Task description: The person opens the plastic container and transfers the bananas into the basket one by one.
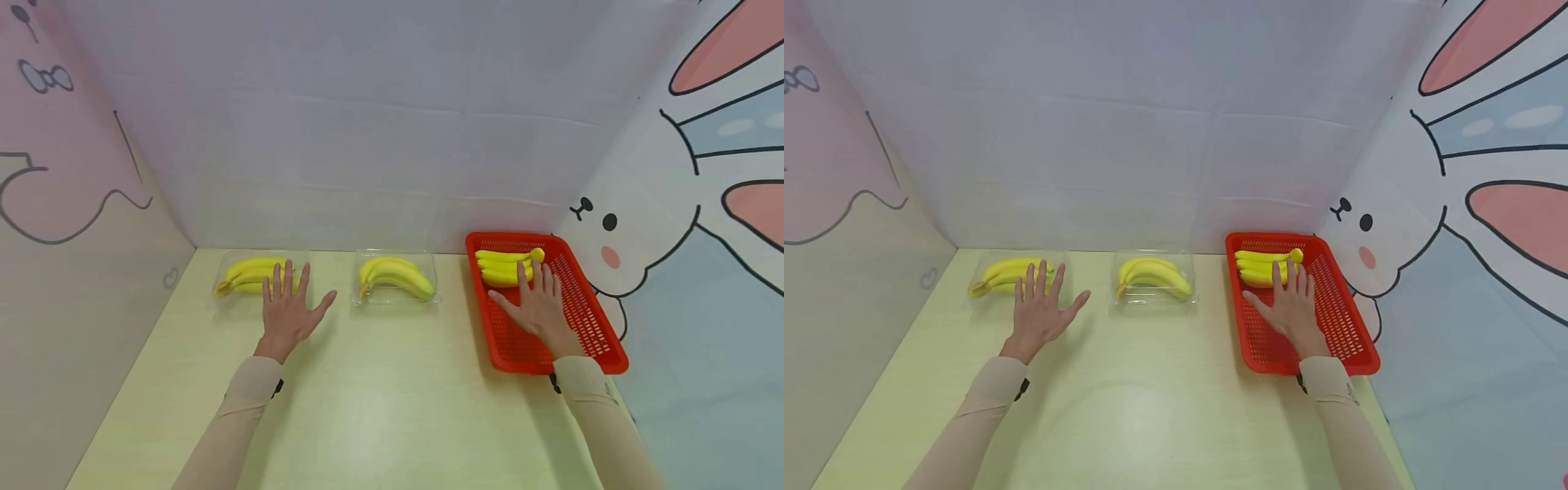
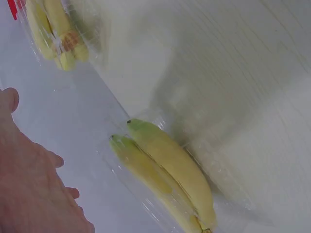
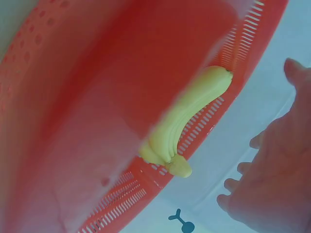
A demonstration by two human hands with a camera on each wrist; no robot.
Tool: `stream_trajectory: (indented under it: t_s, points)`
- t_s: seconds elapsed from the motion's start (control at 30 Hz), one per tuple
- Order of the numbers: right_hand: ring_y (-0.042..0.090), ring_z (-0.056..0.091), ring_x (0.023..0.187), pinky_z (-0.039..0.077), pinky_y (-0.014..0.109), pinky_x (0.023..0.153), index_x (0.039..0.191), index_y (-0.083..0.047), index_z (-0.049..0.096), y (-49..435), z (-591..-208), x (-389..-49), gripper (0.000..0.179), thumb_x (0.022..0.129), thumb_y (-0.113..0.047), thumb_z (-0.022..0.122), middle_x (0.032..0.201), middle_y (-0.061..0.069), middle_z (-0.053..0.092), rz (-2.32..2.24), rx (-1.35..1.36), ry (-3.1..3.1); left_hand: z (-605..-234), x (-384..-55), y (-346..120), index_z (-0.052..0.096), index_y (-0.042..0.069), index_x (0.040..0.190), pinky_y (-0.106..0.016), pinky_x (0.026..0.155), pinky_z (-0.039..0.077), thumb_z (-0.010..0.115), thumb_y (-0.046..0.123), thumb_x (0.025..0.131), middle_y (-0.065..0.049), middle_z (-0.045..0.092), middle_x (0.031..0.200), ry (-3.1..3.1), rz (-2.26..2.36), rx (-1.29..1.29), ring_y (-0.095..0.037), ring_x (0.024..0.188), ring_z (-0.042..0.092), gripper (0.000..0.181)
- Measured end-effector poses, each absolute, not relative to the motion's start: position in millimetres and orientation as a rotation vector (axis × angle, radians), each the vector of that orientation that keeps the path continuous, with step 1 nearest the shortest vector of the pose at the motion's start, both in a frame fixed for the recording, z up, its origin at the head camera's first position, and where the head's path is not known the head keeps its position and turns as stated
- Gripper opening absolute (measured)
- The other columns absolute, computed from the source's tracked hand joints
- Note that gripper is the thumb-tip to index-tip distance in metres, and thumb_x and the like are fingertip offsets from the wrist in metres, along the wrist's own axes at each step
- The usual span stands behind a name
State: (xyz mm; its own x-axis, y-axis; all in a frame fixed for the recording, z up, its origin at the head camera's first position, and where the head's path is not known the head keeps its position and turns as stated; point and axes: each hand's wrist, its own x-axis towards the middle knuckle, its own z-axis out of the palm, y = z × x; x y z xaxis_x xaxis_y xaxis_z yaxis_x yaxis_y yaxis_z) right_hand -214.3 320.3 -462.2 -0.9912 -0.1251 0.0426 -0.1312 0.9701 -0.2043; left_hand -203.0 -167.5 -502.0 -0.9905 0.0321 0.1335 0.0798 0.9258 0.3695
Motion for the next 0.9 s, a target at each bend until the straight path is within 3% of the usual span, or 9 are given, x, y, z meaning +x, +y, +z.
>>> stream_trajectory:
  t_s: [0.4,0.57,0.9]
  points:
    - [0.062,0.025,0.138,0.024,0.071,0.114,0.157,0.010,0.022,309,-456,-213,0.069,0.110,-0.035,0.046,0.156,0.041,0.019,0.475,0.183,-3.018,-496,-203,-163,0.033,0.001,0.158,-0.066,0.118,0.016,0.048,0.055,0.103,-0.033,0.025,0.159,-2.866,-0.683,-0.093,-0.054,0.144,0.023,0.079]
    - [0.061,0.039,0.130,0.035,0.072,0.106,0.152,0.013,0.031,302,-452,-211,0.062,0.110,-0.028,0.048,0.149,0.042,0.031,0.564,0.134,-2.956,-493,-202,-159,0.034,0.000,0.157,-0.066,0.115,0.024,0.046,0.053,0.104,-0.033,0.031,0.155,-2.849,-0.718,-0.094,-0.054,0.140,0.030,0.076]
    - [0.053,0.050,0.121,0.044,0.067,0.100,0.143,0.012,0.045,290,-448,-210,0.049,0.108,-0.021,0.053,0.139,0.038,0.045,0.774,0.085,-2.845,-487,-199,-150,0.037,-0.001,0.155,-0.065,0.109,0.032,0.046,0.052,0.105,-0.031,0.039,0.150,-2.817,-0.743,-0.090,-0.053,0.134,0.037,0.073]
